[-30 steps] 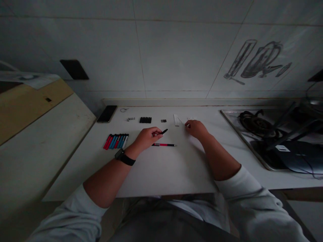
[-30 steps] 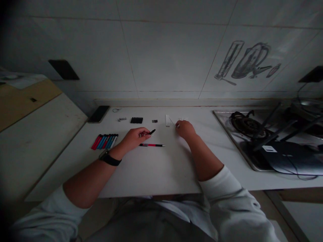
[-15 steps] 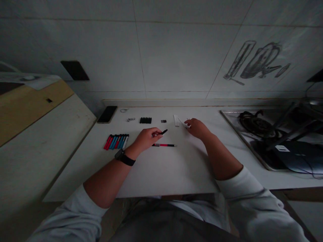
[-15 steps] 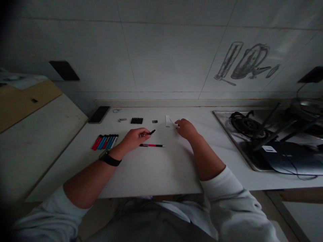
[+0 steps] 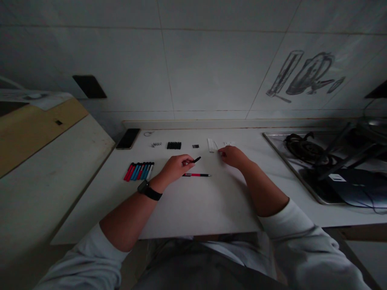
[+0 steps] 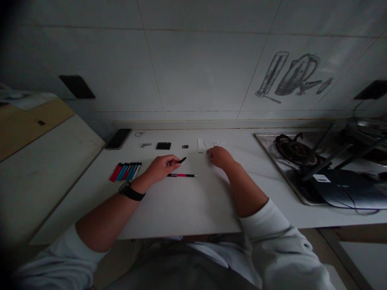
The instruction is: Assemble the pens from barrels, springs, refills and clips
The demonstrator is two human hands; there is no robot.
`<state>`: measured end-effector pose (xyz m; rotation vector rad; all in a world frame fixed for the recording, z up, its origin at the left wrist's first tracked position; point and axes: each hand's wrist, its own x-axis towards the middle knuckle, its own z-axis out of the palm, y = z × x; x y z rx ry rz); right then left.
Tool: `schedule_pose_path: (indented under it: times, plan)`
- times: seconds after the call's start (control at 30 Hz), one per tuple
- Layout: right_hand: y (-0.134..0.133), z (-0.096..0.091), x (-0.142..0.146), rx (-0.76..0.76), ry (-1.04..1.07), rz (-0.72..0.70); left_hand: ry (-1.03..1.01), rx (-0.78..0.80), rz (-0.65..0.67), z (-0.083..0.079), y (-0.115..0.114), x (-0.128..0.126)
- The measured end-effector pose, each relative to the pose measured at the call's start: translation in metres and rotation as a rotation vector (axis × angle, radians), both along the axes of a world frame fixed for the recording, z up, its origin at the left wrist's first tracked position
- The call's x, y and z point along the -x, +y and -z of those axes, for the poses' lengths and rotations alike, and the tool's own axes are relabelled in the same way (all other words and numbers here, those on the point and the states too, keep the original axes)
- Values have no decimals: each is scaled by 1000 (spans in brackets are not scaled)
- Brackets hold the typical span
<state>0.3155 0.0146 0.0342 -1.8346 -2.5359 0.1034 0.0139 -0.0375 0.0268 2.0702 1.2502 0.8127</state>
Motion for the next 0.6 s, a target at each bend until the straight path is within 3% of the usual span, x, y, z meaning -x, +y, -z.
schedule_pose_path:
  times: [0.33, 0.6]
  plan:
    - [0, 2, 4, 18, 50, -24, -8, 16, 7, -2, -1, 0]
    - [3, 7, 4, -25, 99, 56, -14, 21, 10, -2, -1, 0]
